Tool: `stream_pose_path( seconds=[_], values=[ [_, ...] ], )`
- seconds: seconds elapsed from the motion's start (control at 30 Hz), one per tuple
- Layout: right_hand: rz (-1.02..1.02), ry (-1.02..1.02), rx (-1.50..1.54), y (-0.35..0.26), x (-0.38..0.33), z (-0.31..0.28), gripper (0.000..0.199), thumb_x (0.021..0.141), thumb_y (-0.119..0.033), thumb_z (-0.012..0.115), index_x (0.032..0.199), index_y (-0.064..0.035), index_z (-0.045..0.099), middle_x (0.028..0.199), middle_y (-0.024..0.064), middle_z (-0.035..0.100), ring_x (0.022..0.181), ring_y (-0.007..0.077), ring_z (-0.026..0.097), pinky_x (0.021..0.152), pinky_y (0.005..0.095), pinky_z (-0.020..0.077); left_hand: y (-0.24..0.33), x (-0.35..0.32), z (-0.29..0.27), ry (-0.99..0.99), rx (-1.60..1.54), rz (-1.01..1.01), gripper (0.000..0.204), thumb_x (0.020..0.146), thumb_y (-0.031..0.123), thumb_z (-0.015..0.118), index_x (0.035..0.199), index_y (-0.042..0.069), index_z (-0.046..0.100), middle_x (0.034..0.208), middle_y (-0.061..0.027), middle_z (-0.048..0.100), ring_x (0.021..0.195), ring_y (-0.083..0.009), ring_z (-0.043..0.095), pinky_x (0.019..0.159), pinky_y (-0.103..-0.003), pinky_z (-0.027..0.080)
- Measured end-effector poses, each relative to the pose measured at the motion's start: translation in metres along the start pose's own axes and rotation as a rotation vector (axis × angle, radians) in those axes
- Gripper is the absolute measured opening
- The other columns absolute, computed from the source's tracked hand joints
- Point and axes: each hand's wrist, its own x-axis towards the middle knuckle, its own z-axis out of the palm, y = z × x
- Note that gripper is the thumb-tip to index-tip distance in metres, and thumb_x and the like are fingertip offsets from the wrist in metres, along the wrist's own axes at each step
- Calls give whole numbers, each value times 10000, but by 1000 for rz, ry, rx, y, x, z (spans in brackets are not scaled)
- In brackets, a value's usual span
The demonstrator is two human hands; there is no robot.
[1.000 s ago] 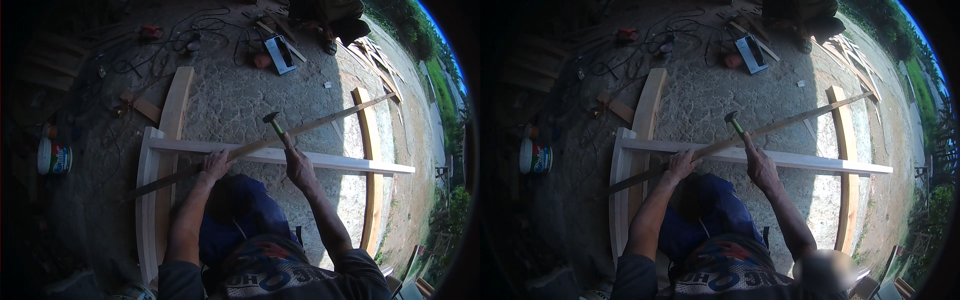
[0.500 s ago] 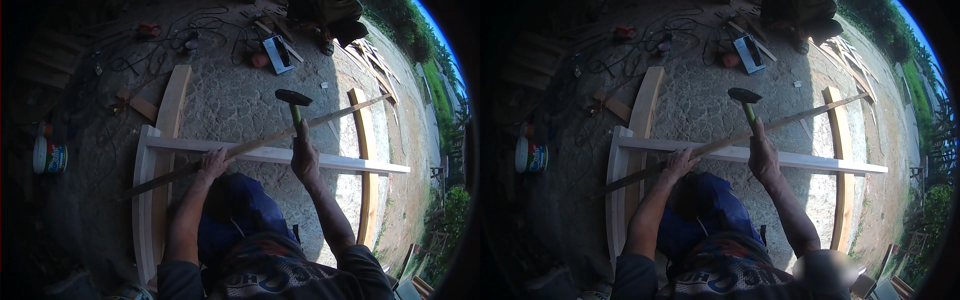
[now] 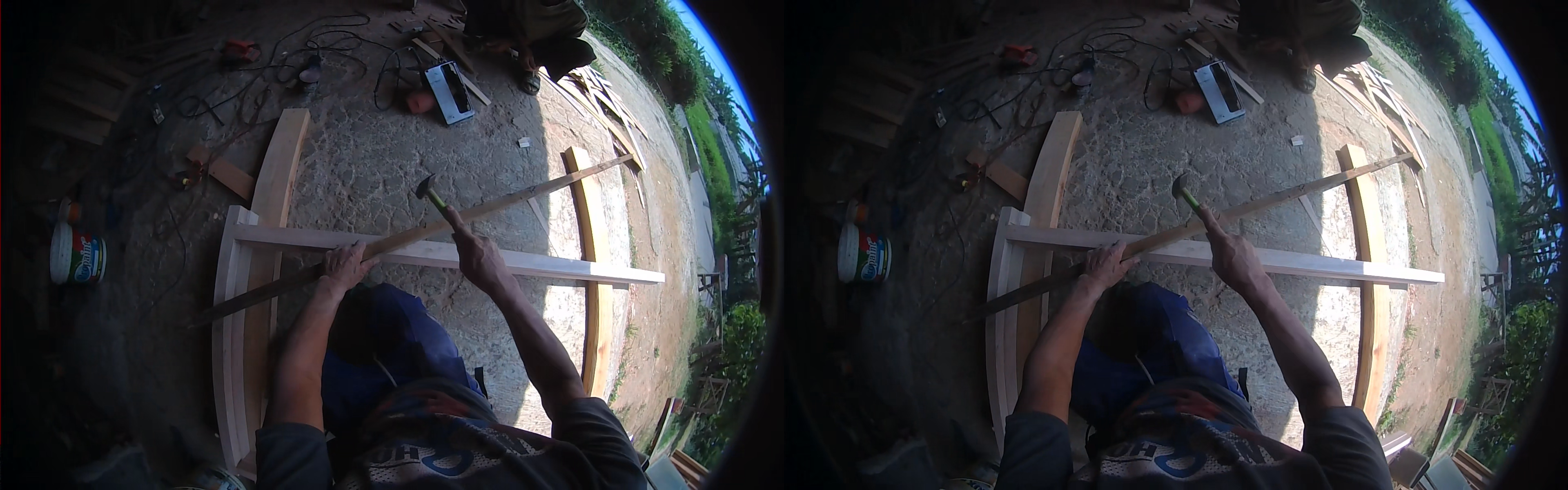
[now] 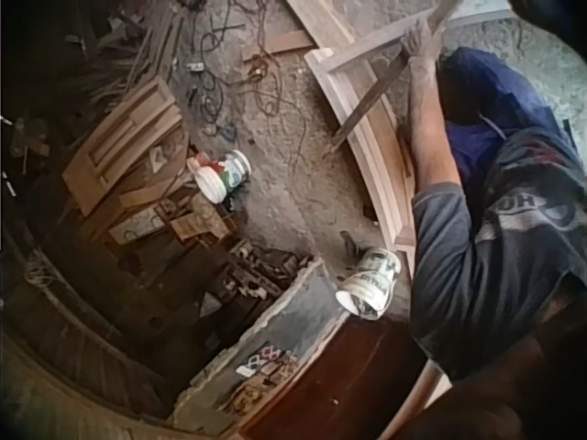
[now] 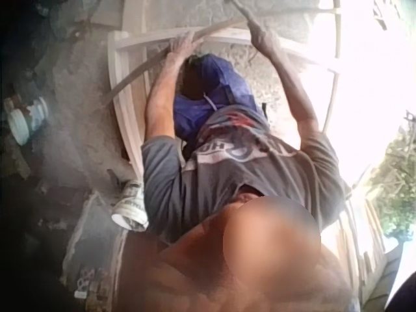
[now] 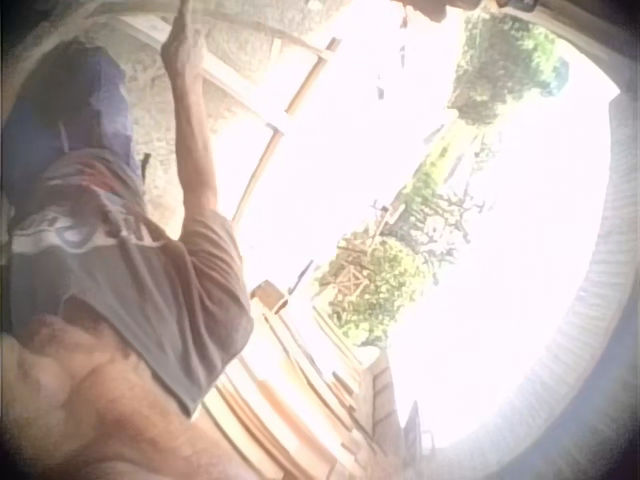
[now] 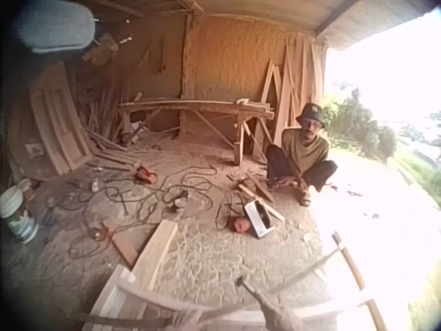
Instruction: The person carries a long wooden plank into a workshop and places it on a partially assembled wooden frame. They then use a hammer to drive nails into the frame, securing the plank in place.
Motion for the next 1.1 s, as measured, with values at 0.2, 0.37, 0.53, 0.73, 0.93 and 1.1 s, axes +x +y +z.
stream_pose_path(
  seconds=[0.2, 0.37, 0.53, 0.73, 0.93, 1.1],
  values=[
    [-178, 179, 152, -36, 2, -40, 734, 1012, 1, 484, 1643, -242, 198, 1362, 306, 595, 952, 448, 717, 768, 556, 553, -1, 2, -8, -45, 11, -12, 463, 932, 523, 670, 1089, 94, 588, 953, -187, 732, 952, -436, 702, 818, -577, 532],
    [-308, 867, 276, -58, 6, -65, 748, 1005, 44, 491, 1644, -161, 160, 1289, 331, 619, 912, 408, 732, 731, 453, 578, 0, 0, -26, -165, 17, -60, 469, 950, 525, 645, 1102, 85, 588, 969, -201, 734, 991, -447, 697, 866, -563, 536],
    [7, -144, -32, 4, 11, 2, 731, 1026, -36, 477, 1644, -301, 189, 933, 291, 708, 810, 441, 720, 721, 576, 535, 3, 14, -25, -215, 34, -13, 523, 973, 563, 587, 1180, 84, 556, 1062, -240, 720, 1042, -479, 678, 892, -621, 513],
    [-328, 607, 185, -67, 13, -83, 718, 1024, -4, 478, 1648, -200, 180, 1027, 264, 696, 754, 378, 723, 659, 496, 550, -1, 2, -31, -238, 42, -71, 527, 973, 568, 594, 1175, 82, 576, 1034, -230, 732, 1024, -479, 688, 920, -613, 509],
    [-140, 190, 131, 36, -1, 32, 743, 1007, 0, 467, 1649, -238, 179, 1037, 304, 685, 766, 452, 702, 684, 531, 547, 9, 3, -14, -282, 36, -3, 553, 971, 588, 580, 1199, 85, 560, 1038, -258, 719, 1039, -481, 680, 890, -613, 519],
    [-157, 342, -40, -43, -2, -42, 681, 1027, -50, 497, 1633, -249, 259, 896, 191, 671, 655, 352, 678, 603, 509, 519, -11, 7, -16, -233, 21, -22, 560, 961, 582, 603, 1202, 77, 565, 1040, -258, 718, 1024, -490, 679, 887, -629, 513]
  ],
)
